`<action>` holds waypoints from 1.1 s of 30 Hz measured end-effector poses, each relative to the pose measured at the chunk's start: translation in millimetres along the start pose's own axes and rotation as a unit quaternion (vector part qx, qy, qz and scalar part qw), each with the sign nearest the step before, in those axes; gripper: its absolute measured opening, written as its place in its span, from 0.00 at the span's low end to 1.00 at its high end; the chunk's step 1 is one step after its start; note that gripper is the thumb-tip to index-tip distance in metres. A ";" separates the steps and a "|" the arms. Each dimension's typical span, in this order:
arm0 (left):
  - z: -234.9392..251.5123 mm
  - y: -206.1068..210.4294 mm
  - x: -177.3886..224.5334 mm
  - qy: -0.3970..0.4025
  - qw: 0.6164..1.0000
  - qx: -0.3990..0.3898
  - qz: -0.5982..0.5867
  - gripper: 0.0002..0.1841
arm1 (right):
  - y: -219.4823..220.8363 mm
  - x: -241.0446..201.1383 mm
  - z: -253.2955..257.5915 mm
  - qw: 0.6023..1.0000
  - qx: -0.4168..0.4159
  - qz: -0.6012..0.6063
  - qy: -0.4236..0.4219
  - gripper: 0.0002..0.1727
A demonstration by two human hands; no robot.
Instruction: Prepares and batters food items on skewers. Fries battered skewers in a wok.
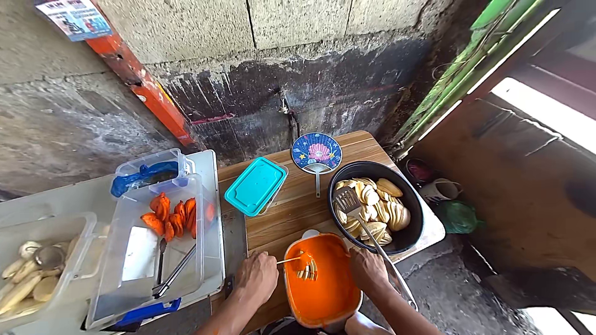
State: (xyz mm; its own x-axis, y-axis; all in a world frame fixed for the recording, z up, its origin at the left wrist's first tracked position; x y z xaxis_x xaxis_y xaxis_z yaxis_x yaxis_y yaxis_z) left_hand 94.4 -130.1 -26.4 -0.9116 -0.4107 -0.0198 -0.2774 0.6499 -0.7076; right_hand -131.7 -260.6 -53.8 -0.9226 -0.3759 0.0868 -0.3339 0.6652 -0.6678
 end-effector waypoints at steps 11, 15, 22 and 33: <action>-0.8 2.0 -1.2 0.000 1.000 0.005 -0.002 0.21 | -4.2 -5.4 1.3 0.999 0.007 0.010 -0.036 0.18; -1.0 4.2 -1.7 -0.005 1.000 0.001 -0.001 0.22 | -8.6 -5.2 -4.2 0.994 0.026 0.031 -0.102 0.18; 0.3 4.7 -1.5 -0.009 1.000 0.015 -0.001 0.22 | -1.7 -1.3 -6.1 0.996 0.016 0.032 -0.084 0.19; -0.2 4.9 -5.3 -0.013 1.000 0.019 -0.002 0.22 | 24.1 12.2 -23.2 0.997 -0.009 0.066 -0.027 0.19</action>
State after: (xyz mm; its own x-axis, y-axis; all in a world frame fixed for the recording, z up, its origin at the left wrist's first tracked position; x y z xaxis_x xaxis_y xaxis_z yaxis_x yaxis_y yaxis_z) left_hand 97.8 -124.7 -29.6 -0.9019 -0.4306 -0.0348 -0.2692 0.6232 -0.7343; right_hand -155.5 -234.2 -51.7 -0.9471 -0.3183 -0.0415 -0.2140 0.7224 -0.6575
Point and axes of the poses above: each hand's wrist, its own z-axis towards the middle knuckle, its own y-axis out of the palm, x = y × z, the point moved 5 cm from there along z, towards the middle knuckle, and after that the axes turned 1 degree about -y, right-handed, at the moved point
